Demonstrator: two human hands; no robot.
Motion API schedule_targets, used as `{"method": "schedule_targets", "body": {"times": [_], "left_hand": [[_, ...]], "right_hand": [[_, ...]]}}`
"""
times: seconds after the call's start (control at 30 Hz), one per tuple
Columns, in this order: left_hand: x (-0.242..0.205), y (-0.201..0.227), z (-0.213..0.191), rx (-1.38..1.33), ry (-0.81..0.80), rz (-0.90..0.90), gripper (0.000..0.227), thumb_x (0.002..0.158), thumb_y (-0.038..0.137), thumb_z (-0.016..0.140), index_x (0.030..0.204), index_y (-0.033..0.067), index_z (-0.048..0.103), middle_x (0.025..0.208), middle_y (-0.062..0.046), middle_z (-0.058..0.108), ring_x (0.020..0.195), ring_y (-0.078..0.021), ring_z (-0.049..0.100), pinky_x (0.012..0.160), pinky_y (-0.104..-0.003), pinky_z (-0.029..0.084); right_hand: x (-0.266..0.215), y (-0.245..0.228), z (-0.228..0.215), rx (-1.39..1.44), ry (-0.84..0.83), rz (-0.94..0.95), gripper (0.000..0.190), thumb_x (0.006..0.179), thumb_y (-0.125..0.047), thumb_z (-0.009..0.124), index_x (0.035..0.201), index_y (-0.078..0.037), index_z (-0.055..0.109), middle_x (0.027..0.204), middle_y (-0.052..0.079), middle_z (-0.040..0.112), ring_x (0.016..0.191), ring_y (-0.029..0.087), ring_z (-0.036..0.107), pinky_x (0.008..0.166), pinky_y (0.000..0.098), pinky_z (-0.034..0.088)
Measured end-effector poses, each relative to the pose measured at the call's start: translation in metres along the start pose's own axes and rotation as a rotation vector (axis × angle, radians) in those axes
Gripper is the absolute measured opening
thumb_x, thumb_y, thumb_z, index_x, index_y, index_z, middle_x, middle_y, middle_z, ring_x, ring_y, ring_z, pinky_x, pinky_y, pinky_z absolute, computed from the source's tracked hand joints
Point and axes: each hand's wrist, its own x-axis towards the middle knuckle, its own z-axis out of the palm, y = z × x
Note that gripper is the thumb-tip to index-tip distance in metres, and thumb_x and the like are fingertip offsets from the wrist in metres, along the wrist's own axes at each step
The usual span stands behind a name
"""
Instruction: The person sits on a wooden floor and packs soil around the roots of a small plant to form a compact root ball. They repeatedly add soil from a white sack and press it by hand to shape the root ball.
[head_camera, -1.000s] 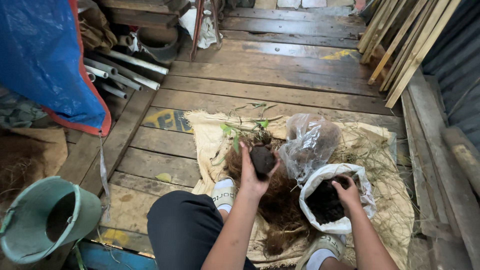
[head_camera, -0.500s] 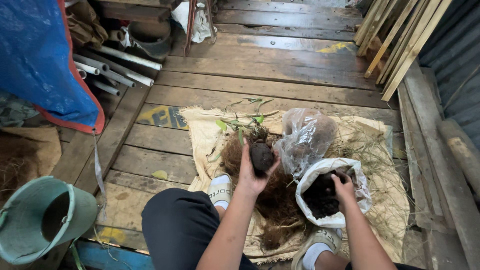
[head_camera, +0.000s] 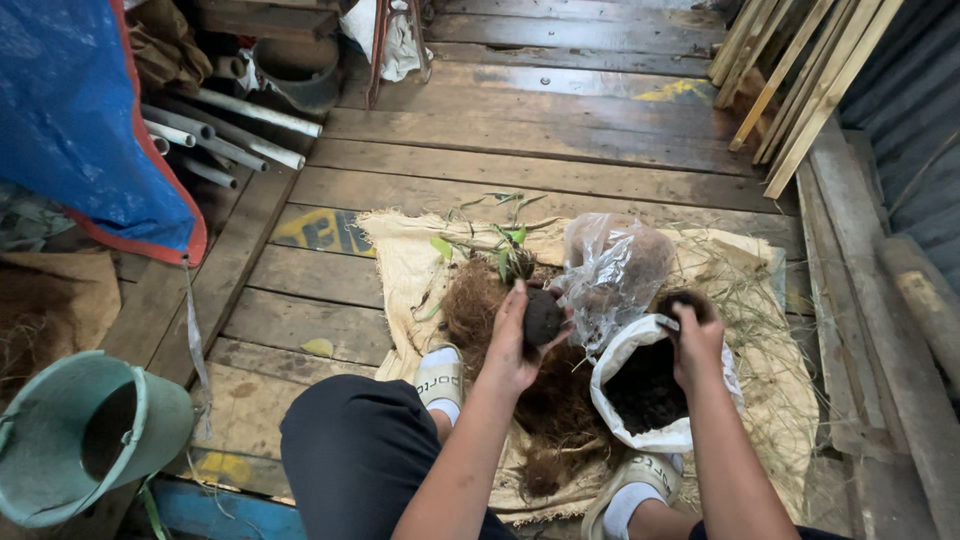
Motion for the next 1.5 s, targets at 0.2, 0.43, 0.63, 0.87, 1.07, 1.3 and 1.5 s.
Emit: {"method": "schedule_targets", "body": {"times": [0.2,0.43,0.63,0.87,1.07,1.3,1.5], "left_hand": [[-0.007,0.006,0.012,-0.135,-0.034,-0.05,0.053,0.096,0.061,0.045,0.115,0.012,0.052,0.107,-0.015,0.07,0.089,-0.0345,0.076,0.074,-0.049,0.065],[-0.008,0.003,0.014,0.123,-0.067,0.079,0.029,0.099,0.029,0.056,0.12,0.0097,0.055,0.111,-0.012,0.07,0.091,-0.0277,0.073,0.073,-0.043,0.064],[-0.012,0.005,0.017,0.178,0.083,0.068,0.028,0.102,0.034,0.059,0.12,0.013,0.06,0.104,-0.006,0.068,0.085,-0.0146,0.069,0.067,-0.029,0.058],[-0.006,0.002,0.018,0.242,0.137,0.166,0.041,0.1,0.036,0.062,0.127,0.0052,0.06,0.106,-0.008,0.069,0.089,-0.0145,0.068,0.075,-0.029,0.058],[-0.011,-0.017,0.007,0.338,0.06,0.286,0.05,0.104,0.04,0.057,0.131,-0.0016,0.062,0.112,-0.009,0.069,0.097,-0.013,0.064,0.085,-0.028,0.054],[-0.022,-0.019,0.011,0.512,-0.116,0.447,0.062,0.099,0.044,0.066,0.138,-0.0041,0.059,0.125,-0.011,0.069,0.115,-0.0173,0.064,0.102,-0.031,0.051],[-0.018,-0.024,0.012,0.477,-0.043,0.345,0.061,0.092,0.04,0.072,0.136,-0.0006,0.06,0.123,-0.009,0.067,0.111,-0.0159,0.064,0.098,-0.03,0.051]], "right_hand": [[-0.072,-0.084,0.081,-0.213,-0.007,-0.2,0.034,0.092,-0.001,0.059,0.124,-0.012,0.056,0.125,0.014,0.063,0.106,0.019,0.068,0.086,0.0336,0.059],[-0.128,-0.1,0.135,-0.188,-0.382,-0.39,0.036,0.094,0.004,0.058,0.122,-0.011,0.042,0.128,0.018,0.057,0.109,0.023,0.062,0.079,0.0321,0.057],[-0.141,-0.08,0.142,-0.402,-0.526,-0.714,0.039,0.096,0.0,0.058,0.129,-0.006,0.04,0.137,0.021,0.058,0.128,0.03,0.061,0.109,0.0403,0.049],[-0.156,-0.081,0.148,-0.51,-0.483,-0.871,0.06,0.107,-0.046,0.043,0.141,0.003,0.05,0.143,0.026,0.056,0.139,0.043,0.054,0.117,0.0481,0.04],[-0.169,-0.079,0.154,-0.53,-0.383,-0.957,0.079,0.109,-0.063,0.027,0.135,0.005,0.058,0.141,0.028,0.057,0.137,0.045,0.055,0.117,0.0495,0.042],[-0.173,-0.075,0.156,-0.57,-0.314,-0.986,0.079,0.111,-0.061,0.018,0.132,0.004,0.06,0.141,0.028,0.057,0.139,0.046,0.053,0.12,0.0532,0.038],[-0.164,-0.074,0.15,-0.581,-0.365,-0.945,0.085,0.11,-0.063,0.017,0.142,0.006,0.053,0.142,0.025,0.059,0.139,0.043,0.054,0.12,0.0512,0.038]]}}
